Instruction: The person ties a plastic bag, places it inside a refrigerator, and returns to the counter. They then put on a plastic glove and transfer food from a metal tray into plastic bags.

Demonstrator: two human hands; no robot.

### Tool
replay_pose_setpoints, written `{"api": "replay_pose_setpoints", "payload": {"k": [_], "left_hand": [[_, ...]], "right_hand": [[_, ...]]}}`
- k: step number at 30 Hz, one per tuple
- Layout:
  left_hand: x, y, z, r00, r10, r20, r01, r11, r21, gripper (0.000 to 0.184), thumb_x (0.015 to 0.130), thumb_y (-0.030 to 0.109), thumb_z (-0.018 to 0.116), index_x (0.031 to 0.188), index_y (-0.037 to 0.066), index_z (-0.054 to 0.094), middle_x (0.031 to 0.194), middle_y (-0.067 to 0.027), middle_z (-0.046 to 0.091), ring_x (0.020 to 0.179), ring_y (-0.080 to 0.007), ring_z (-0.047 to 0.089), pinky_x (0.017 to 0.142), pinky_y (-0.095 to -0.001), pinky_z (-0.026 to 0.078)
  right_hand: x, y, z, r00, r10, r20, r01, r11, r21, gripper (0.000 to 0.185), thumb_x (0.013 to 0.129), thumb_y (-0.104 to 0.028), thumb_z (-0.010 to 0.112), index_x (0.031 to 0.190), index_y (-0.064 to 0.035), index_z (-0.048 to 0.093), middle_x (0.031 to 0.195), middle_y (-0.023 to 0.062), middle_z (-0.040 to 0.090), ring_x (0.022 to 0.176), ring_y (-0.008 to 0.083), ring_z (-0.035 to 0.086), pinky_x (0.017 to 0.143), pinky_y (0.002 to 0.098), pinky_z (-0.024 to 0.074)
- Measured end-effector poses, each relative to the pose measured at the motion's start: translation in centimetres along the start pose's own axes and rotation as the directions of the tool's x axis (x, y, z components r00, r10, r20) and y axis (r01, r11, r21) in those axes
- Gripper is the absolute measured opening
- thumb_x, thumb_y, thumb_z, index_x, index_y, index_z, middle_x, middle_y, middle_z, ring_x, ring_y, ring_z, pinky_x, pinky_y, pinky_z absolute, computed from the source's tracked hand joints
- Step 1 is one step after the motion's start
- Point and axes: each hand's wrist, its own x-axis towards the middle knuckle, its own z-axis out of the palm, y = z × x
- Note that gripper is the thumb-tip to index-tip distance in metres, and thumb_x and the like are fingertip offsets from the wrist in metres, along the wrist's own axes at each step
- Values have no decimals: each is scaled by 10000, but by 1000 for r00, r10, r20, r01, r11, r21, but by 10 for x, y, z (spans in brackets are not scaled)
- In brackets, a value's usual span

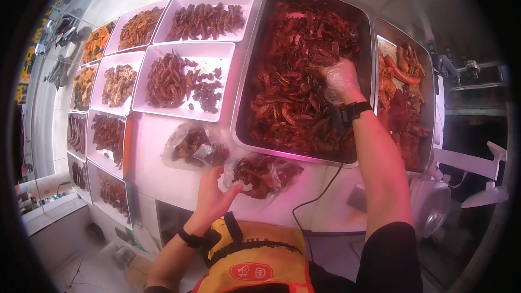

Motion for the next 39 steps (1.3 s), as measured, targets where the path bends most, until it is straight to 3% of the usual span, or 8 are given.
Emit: {"api": "replay_pose_setpoints", "payload": {"k": [7,9,12,20,25,30,35,39], "left_hand": [[19,-6,-1,983,-172,59,182,953,-244,178,904,159,679,925,-11,627,792,-122,659,738,-274,639,702,-366,489],[23,-13,-4,973,-202,110,230,887,-400,165,915,156,671,924,-2,626,734,-74,641,668,-211,608,651,-328,469],[28,-13,-14,947,-224,230,318,749,-581,137,934,148,661,915,15,634,700,-14,621,640,-115,574,620,-267,443],[28,-17,-23,942,-142,303,312,701,-642,165,970,162,627,971,-2,649,742,-28,641,676,-100,577,670,-252,456],[11,-19,-55,857,384,-343,-389,919,57,207,848,56,700,1042,6,648,858,-105,644,826,-270,631,739,-357,482],[64,-22,-104,753,401,-523,-182,889,420,217,816,55,706,1023,4,662,844,-112,634,888,-338,591,888,-450,422],[91,-50,-144,985,-170,-22,140,872,-470,127,926,100,653,911,-22,685,781,-50,668,775,-124,608,711,-292,467],[89,-52,-154,985,-165,-42,107,793,-600,181,937,63,633,1072,-27,711,771,20,649,646,-48,530,576,-233,425]], "right_hand": [[-121,-78,-5,960,-259,104,204,904,375,258,863,18,710,1115,-1,659,1048,21,712,917,125,635,828,302,507],[-169,-106,-5,922,-223,318,292,938,-188,169,792,-56,785,829,-9,626,773,84,652,790,156,622,700,340,485],[-220,-111,36,651,-540,534,665,745,-56,134,724,-54,730,736,0,608,728,212,607,696,419,595,618,463,471],[-255,-107,91,808,-260,528,448,854,-266,108,777,-102,698,801,-4,661,773,219,651,766,417,635,683,483,502],[-255,-153,77,866,-235,442,413,834,-365,200,831,-189,708,922,-19,655,861,213,677,823,426,648,699,494,511],[-221,-200,113,787,-70,613,475,703,-529,264,847,-233,682,1003,-23,649,903,215,685,873,411,663,736,486,529],[-191,-211,186,599,142,788,616,547,-567,252,854,-195,689,1012,1,694,876,227,707,836,366,713,689,440,570],[-194,-208,243,629,-67,775,509,789,-345,276,876,-288,649,980,-43,723,914,185,715,860,320,709,756,407,545]]}}
